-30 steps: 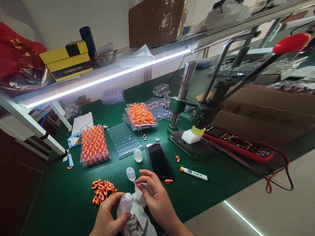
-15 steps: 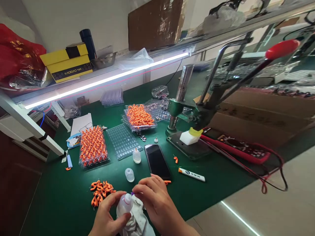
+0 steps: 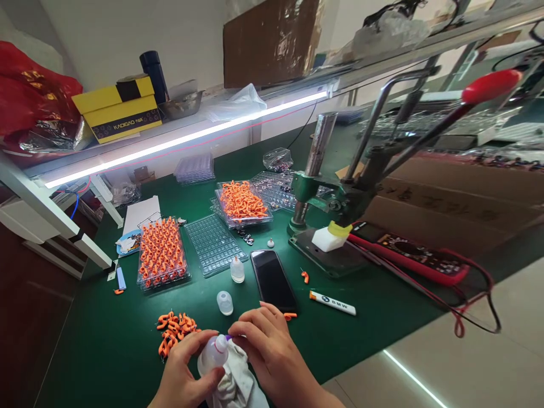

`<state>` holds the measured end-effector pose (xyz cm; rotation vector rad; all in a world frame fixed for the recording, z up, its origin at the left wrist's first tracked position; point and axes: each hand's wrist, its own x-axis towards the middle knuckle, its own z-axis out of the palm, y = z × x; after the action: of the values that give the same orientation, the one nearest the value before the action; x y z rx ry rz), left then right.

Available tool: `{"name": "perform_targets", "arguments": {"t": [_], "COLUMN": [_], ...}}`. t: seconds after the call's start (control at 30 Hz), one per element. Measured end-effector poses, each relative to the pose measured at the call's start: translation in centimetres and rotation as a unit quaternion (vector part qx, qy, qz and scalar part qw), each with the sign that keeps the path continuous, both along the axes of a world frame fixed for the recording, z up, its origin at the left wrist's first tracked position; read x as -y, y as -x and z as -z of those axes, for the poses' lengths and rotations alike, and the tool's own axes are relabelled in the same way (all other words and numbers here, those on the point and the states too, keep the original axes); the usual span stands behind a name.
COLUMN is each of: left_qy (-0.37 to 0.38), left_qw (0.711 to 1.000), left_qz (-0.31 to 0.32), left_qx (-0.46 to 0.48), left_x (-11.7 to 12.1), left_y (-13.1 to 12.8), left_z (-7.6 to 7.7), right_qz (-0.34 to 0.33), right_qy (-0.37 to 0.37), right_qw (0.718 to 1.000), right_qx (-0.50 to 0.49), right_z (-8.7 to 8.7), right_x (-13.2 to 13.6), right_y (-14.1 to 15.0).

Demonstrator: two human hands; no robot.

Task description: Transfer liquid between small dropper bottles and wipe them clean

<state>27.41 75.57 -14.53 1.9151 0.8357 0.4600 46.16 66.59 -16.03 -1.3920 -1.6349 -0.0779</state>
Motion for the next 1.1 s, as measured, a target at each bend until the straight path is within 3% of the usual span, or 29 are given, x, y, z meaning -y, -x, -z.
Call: {"name": "perform_targets", "arguments": {"t": [0.37, 0.63, 0.9, 1.0, 1.1], "left_qy": [-0.077, -0.026, 0.058, 0.068, 0.022], "left_qw": [0.994, 0.993, 0.995, 0.995, 0.997], "left_qz": [0.044, 0.097, 0.072, 0.072, 0.068], "left_qx": [-0.066, -0.066, -0.042, -0.020, -0.024], "left_x": [-0.4, -0.4, -0.4, -0.2, 0.2], "left_y": [0.2, 0.0, -0.4, -0.7, -1.0], "left_z": [-1.8, -2.3, -2.2, -2.2, -1.8], "right_qz": [0.010, -0.052, -0.090, -0.107, -0.108], "right_qy": [-0.043, -0.012, 0.006, 0.000, -0.007], "right_qw": [0.996, 0.989, 0.957, 0.959, 0.970], "right_qx": [0.082, 0.141, 0.277, 0.263, 0.216], "right_z": [-2.3, -4.3, -5.9, -6.3, -6.0], "right_x": [0.0, 0.1, 0.2, 0.2, 0.1], "right_y": [-0.4, -1.5, -2.2, -2.0, -1.7]}}
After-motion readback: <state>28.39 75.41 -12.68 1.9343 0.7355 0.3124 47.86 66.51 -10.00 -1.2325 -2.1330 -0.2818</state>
